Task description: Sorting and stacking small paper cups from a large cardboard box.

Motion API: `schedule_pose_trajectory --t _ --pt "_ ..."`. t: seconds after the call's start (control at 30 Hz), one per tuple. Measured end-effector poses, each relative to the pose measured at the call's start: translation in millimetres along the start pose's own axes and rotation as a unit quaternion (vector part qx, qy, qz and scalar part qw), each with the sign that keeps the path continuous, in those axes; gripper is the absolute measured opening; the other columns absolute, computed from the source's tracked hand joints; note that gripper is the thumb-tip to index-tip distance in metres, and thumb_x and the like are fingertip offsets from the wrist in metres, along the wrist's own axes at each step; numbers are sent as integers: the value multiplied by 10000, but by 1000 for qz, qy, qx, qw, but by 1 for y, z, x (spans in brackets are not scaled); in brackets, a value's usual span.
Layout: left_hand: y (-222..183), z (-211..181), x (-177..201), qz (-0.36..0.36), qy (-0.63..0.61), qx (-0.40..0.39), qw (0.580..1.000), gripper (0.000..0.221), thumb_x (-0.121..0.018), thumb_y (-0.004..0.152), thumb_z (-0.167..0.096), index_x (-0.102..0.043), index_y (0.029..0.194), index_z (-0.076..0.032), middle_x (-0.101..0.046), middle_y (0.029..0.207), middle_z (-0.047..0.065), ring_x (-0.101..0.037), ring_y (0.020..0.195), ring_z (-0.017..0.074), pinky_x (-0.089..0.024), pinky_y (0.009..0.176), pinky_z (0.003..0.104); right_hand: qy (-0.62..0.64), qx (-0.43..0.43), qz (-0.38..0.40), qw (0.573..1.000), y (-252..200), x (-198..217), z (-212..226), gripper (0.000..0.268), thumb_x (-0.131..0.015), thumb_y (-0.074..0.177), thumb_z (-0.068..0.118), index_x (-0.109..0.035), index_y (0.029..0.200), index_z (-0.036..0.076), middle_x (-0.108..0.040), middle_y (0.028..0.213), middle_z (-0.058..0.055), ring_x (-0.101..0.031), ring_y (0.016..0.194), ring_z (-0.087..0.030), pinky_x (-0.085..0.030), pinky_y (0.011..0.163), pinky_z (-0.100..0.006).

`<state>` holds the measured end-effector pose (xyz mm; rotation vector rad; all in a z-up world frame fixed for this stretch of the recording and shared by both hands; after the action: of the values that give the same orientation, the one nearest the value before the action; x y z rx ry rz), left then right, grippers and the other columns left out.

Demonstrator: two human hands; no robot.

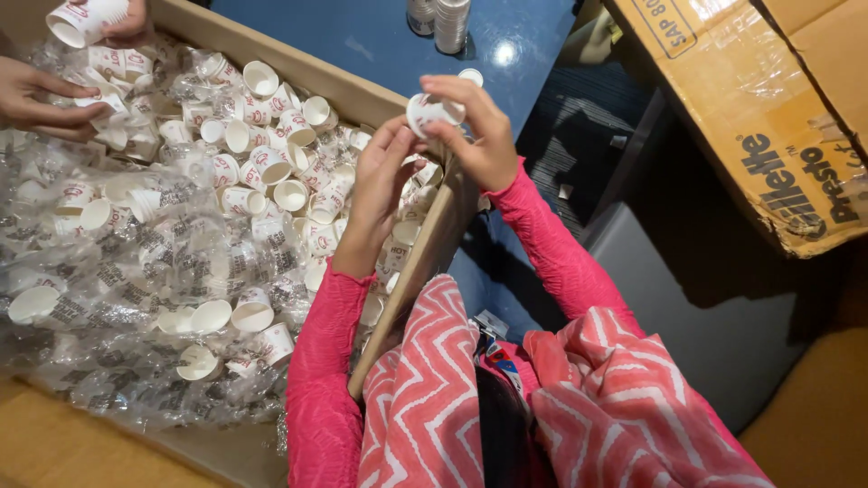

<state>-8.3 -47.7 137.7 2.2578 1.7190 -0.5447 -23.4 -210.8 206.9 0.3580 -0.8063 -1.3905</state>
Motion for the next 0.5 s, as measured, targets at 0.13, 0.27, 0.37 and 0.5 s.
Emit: schedule_pose_trajectory --t 0.13,0.27,0.37,0.5 --pt "-3 -1 -14 33 35 19 999 459 -598 1023 -228 -494 1445 -80 -621 1397 51 -610 1210 108 -524 948 260 -108 -5 -117 987 13 43 -8 397 -824 962 48 -634 1310 31 -681 1318 -125 -694 1218 -279 -563 1056 -364" --pt "8 42 -2 57 108 14 992 444 -605 1032 -194 -515 1449 -72 -628 1400 64 -589 1269 130 -497 1001 275 -182 -26 -76 980 8 43 -89 376 -835 944 56 -642 1266 36 -684 1253 -123 -694 1153 -304 -561 997 -383" --pt "14 60 12 71 186 -3 980 346 -614 1023 -160 -588 1355 -66 -669 1316 58 -617 1246 143 -504 999 287 -204 -13 -20 979 -13 22 -135 409 -824 895 48 -623 1250 34 -666 1244 -129 -656 1149 -341 -526 1000 -422" --pt "26 79 62 -20 386 -80 919 224 -639 980 -94 -668 1201 -69 -714 1175 77 -665 1118 209 -525 979 347 -205 -24 -10 978 -11 18 -141 416 -807 854 65 -606 1217 42 -656 1204 -127 -634 1142 -343 -512 1003 -434"
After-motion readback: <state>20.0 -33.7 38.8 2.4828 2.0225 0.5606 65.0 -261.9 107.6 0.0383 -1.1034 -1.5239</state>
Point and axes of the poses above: each hand's wrist, its own y-axis towards the middle knuckle, its own x-axis out of the back of the hand, z = x × y, the point moved 6 cm from there along y, towards the middle knuckle
